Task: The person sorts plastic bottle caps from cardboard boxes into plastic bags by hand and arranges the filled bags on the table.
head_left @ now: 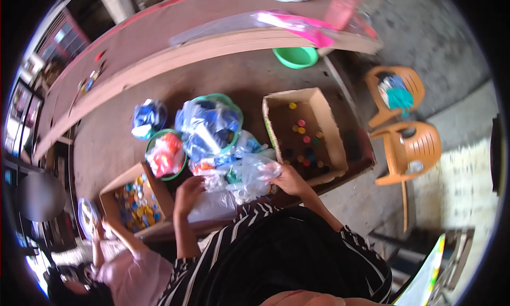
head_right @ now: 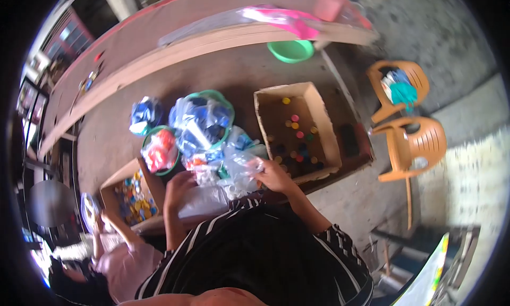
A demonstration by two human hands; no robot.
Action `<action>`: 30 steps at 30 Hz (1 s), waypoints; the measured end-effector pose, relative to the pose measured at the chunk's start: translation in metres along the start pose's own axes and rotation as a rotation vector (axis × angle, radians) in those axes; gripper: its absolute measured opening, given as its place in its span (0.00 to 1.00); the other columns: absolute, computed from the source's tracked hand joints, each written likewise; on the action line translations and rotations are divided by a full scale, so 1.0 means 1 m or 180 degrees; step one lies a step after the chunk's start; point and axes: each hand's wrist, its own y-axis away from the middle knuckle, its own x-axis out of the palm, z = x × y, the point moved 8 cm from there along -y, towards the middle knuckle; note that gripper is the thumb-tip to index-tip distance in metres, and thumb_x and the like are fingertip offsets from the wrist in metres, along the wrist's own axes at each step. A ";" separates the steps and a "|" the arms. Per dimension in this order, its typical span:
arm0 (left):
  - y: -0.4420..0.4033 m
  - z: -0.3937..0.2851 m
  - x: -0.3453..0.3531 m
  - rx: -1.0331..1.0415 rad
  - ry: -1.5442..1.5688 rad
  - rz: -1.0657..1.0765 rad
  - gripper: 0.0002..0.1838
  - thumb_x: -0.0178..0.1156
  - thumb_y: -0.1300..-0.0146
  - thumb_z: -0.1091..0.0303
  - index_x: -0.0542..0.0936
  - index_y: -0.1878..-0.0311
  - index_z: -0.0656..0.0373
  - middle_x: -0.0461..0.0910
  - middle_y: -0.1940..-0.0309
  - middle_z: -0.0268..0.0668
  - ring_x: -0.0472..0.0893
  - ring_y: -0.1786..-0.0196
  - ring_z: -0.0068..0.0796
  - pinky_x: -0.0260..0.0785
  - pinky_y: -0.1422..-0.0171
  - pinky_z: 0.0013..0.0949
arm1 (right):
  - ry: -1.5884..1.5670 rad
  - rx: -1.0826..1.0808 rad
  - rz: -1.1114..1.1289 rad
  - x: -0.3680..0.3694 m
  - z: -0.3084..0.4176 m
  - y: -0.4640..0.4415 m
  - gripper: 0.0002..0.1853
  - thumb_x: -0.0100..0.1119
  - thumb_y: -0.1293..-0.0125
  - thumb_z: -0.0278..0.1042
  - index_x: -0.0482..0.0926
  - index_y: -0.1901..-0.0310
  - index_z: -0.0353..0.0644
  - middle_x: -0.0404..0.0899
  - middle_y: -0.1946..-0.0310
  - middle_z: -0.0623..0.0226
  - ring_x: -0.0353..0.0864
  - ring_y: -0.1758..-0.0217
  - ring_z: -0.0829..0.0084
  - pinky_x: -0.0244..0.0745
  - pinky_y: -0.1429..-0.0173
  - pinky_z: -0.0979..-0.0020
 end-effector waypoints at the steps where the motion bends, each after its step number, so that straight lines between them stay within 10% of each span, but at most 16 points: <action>1: 0.008 -0.039 -0.020 -0.0051 -0.0149 -0.0323 0.15 0.61 0.33 0.71 0.79 0.46 0.67 0.84 0.57 0.38 0.82 0.56 0.25 0.76 0.50 0.30 | -0.0030 0.0006 -0.0016 0.004 -0.005 0.000 0.16 0.63 0.35 0.26 0.77 0.47 0.36 0.84 0.59 0.64 0.84 0.64 0.77 0.78 0.61 0.72; 6: 0.010 0.046 -0.223 0.0054 -0.0790 -0.2483 0.15 0.62 0.33 0.63 0.82 0.50 0.64 0.84 0.59 0.36 0.80 0.60 0.24 0.73 0.54 0.30 | -0.0009 -0.0059 0.0147 0.015 0.003 -0.005 0.17 0.63 0.37 0.26 0.77 0.46 0.36 0.84 0.57 0.59 0.84 0.59 0.71 0.76 0.52 0.69; 10: -0.004 0.155 -0.324 -0.0105 -0.3196 -0.2792 0.17 0.62 0.37 0.60 0.82 0.49 0.62 0.82 0.50 0.47 0.79 0.44 0.50 0.68 0.39 0.49 | -0.0146 0.0123 0.0205 0.019 0.004 -0.008 0.16 0.61 0.37 0.27 0.77 0.47 0.36 0.84 0.57 0.57 0.85 0.56 0.68 0.75 0.48 0.68; 19: -0.015 0.205 -0.283 -0.1488 -0.3950 -0.2190 0.18 0.62 0.37 0.60 0.81 0.48 0.60 0.81 0.47 0.45 0.78 0.42 0.48 0.67 0.38 0.50 | 0.0140 0.0547 0.0232 0.013 -0.003 -0.010 0.18 0.58 0.36 0.29 0.78 0.44 0.39 0.81 0.48 0.58 0.81 0.45 0.64 0.73 0.40 0.66; 30: -0.044 0.186 -0.208 -0.0423 -0.4010 -0.1900 0.18 0.62 0.36 0.60 0.81 0.46 0.58 0.79 0.45 0.42 0.76 0.40 0.46 0.67 0.37 0.51 | 0.0068 0.0546 0.0404 0.022 -0.002 -0.016 0.18 0.58 0.36 0.28 0.78 0.44 0.39 0.82 0.50 0.58 0.84 0.53 0.66 0.73 0.42 0.66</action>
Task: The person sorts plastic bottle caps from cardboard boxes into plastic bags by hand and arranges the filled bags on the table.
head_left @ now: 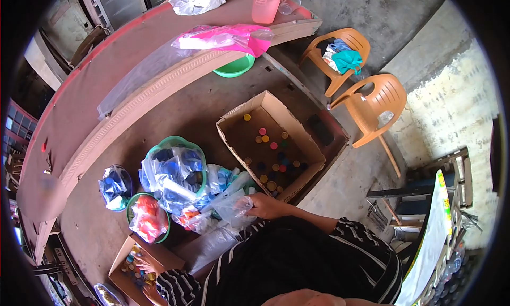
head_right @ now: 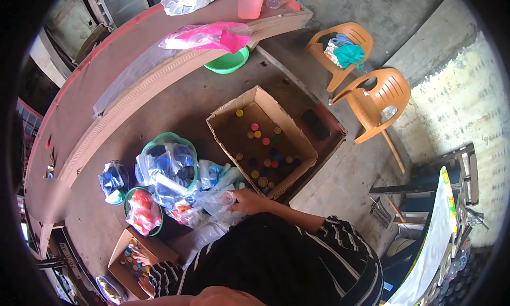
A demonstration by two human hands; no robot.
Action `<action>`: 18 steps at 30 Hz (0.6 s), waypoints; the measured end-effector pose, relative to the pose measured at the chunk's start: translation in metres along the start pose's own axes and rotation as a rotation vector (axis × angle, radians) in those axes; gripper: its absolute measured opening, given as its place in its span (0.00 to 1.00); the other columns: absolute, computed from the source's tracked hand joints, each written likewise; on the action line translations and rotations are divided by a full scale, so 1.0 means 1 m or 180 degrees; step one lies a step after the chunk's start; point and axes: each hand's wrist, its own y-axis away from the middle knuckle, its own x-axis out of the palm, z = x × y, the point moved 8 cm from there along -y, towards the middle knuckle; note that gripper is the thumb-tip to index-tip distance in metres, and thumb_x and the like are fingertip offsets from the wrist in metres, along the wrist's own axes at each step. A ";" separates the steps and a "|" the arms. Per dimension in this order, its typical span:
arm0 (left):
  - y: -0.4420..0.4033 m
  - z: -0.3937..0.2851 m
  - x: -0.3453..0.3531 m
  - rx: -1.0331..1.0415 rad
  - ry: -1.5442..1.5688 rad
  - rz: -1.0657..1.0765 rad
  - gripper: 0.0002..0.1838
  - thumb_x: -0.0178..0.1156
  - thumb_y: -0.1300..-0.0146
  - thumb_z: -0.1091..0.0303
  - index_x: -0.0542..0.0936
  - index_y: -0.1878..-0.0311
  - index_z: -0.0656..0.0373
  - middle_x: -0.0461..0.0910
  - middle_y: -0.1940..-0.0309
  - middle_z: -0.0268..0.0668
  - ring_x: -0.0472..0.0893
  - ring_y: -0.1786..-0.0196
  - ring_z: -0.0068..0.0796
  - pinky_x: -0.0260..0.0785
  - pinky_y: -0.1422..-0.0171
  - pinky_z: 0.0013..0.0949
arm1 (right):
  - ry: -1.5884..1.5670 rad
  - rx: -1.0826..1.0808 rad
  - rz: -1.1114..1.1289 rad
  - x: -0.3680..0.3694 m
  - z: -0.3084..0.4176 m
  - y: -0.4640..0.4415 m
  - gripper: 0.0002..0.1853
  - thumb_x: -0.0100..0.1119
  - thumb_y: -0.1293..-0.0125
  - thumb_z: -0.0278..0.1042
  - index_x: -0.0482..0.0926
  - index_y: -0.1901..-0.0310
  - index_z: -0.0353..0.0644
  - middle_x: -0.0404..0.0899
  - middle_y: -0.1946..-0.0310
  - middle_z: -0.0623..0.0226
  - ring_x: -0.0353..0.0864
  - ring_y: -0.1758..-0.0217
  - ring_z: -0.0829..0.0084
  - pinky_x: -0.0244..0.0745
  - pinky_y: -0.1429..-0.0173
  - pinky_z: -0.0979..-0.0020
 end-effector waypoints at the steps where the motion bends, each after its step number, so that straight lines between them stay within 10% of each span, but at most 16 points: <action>1: 0.014 -0.021 0.003 0.0262 0.0080 -0.0031 0.18 0.62 0.36 0.61 0.81 0.46 0.58 0.79 0.44 0.42 0.76 0.40 0.46 0.67 0.37 0.51 | -0.0012 0.0027 0.0023 0.001 -0.001 -0.001 0.17 0.58 0.36 0.28 0.79 0.44 0.39 0.82 0.50 0.57 0.83 0.52 0.66 0.73 0.42 0.66; 8: 0.132 -0.175 0.021 0.2146 0.0423 0.0357 0.18 0.62 0.36 0.61 0.80 0.45 0.57 0.78 0.42 0.40 0.76 0.38 0.44 0.66 0.36 0.52 | 0.0037 -0.0138 0.0011 0.002 -0.003 -0.003 0.19 0.62 0.37 0.33 0.78 0.44 0.42 0.82 0.51 0.55 0.81 0.47 0.59 0.71 0.41 0.63; 18: 0.158 -0.173 -0.009 0.2473 0.1273 0.0631 0.19 0.62 0.36 0.61 0.79 0.44 0.55 0.77 0.40 0.38 0.75 0.37 0.43 0.65 0.35 0.53 | 0.0061 -0.0013 0.0061 -0.001 0.001 -0.001 0.17 0.60 0.35 0.30 0.79 0.44 0.41 0.82 0.48 0.58 0.80 0.44 0.63 0.70 0.38 0.65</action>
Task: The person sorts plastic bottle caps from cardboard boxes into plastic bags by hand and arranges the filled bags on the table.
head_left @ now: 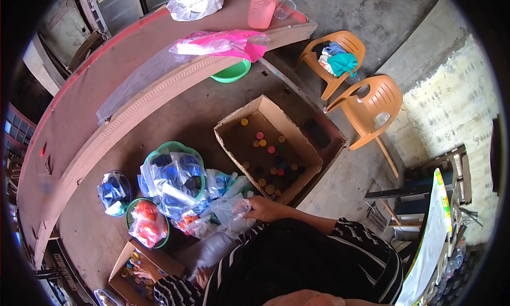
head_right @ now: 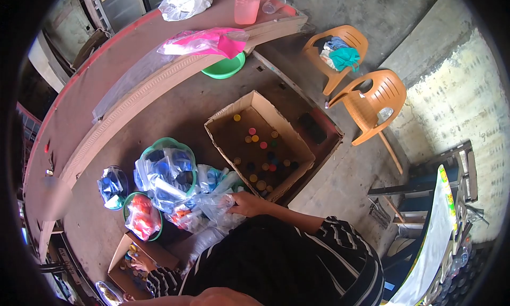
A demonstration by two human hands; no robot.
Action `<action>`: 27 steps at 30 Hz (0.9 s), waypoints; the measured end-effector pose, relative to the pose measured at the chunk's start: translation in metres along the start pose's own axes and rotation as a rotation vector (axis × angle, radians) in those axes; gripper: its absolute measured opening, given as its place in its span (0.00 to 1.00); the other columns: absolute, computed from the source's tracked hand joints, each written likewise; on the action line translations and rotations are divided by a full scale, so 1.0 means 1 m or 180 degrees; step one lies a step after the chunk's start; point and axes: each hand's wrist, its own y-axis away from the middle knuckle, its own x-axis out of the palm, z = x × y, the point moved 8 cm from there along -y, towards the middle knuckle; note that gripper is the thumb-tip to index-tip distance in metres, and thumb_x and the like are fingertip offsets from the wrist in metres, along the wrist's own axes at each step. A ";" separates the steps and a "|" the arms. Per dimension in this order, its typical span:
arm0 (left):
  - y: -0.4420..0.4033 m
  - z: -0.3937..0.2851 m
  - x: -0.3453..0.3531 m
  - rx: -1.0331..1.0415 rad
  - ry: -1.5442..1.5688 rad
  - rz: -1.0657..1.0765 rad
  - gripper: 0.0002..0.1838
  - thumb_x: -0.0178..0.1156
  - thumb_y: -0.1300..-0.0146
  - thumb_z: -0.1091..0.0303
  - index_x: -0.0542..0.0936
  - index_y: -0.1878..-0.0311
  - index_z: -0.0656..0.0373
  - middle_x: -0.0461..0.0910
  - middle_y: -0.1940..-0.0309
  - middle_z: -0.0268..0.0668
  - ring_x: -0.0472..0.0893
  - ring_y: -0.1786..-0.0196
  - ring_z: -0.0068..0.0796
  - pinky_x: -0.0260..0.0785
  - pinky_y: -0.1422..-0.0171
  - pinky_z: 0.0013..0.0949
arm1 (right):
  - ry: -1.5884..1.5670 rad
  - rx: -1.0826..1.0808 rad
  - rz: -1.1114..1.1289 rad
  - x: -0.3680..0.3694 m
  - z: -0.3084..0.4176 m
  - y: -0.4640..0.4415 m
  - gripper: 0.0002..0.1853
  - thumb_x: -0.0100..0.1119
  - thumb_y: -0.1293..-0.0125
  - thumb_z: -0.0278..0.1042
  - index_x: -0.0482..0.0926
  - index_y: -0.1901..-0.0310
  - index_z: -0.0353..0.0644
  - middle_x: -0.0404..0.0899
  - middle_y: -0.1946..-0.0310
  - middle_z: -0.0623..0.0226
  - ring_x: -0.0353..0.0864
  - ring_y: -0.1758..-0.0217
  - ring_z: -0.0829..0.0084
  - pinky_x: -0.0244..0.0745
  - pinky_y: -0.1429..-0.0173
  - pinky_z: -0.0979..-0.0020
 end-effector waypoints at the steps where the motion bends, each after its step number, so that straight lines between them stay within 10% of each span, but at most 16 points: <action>1: 0.012 -0.001 0.000 -0.0026 0.0256 -0.0024 0.19 0.62 0.36 0.61 0.79 0.43 0.55 0.77 0.40 0.38 0.75 0.36 0.42 0.65 0.35 0.53 | 0.0015 0.0007 -0.0004 -0.001 0.000 0.001 0.17 0.59 0.35 0.30 0.79 0.44 0.41 0.82 0.48 0.58 0.80 0.44 0.63 0.70 0.38 0.65; 8: 0.006 -0.023 0.008 -0.0776 0.1744 -0.0085 0.20 0.61 0.36 0.59 0.77 0.42 0.52 0.74 0.36 0.32 0.71 0.32 0.38 0.65 0.35 0.56 | -0.0064 0.0012 -0.0042 -0.002 -0.003 0.008 0.17 0.58 0.35 0.30 0.79 0.44 0.41 0.81 0.47 0.57 0.80 0.44 0.62 0.69 0.37 0.65; 10: -0.015 -0.059 -0.004 0.1053 -0.1597 -0.0024 0.20 0.61 0.36 0.59 0.77 0.42 0.52 0.74 0.36 0.32 0.71 0.32 0.38 0.66 0.36 0.57 | -0.0032 -0.0043 -0.0070 -0.001 -0.006 0.010 0.18 0.58 0.36 0.30 0.79 0.44 0.41 0.81 0.47 0.57 0.80 0.43 0.61 0.69 0.37 0.65; 14: -0.030 -0.042 0.020 0.1371 -0.1502 0.0026 0.24 0.58 0.38 0.68 0.69 0.38 0.64 0.68 0.35 0.46 0.66 0.29 0.53 0.67 0.37 0.58 | -0.0066 -0.0070 -0.0063 -0.001 -0.005 0.015 0.18 0.59 0.36 0.29 0.79 0.44 0.42 0.81 0.47 0.57 0.79 0.43 0.61 0.69 0.36 0.65; 17: -0.047 -0.051 -0.001 0.1148 -0.1290 -0.0264 0.17 0.57 0.36 0.63 0.77 0.47 0.60 0.75 0.42 0.39 0.71 0.31 0.44 0.72 0.41 0.54 | -0.0058 -0.0053 -0.0040 -0.001 -0.004 0.018 0.18 0.59 0.37 0.29 0.79 0.44 0.42 0.81 0.47 0.56 0.80 0.44 0.60 0.69 0.37 0.65; 27: -0.019 -0.030 0.037 0.2770 -0.6210 -0.0286 0.17 0.51 0.31 0.59 0.78 0.47 0.60 0.75 0.45 0.41 0.75 0.39 0.44 0.73 0.40 0.46 | 0.0215 -0.0548 -0.0229 0.000 -0.003 0.031 0.18 0.62 0.38 0.31 0.79 0.46 0.40 0.82 0.52 0.55 0.82 0.47 0.58 0.73 0.42 0.63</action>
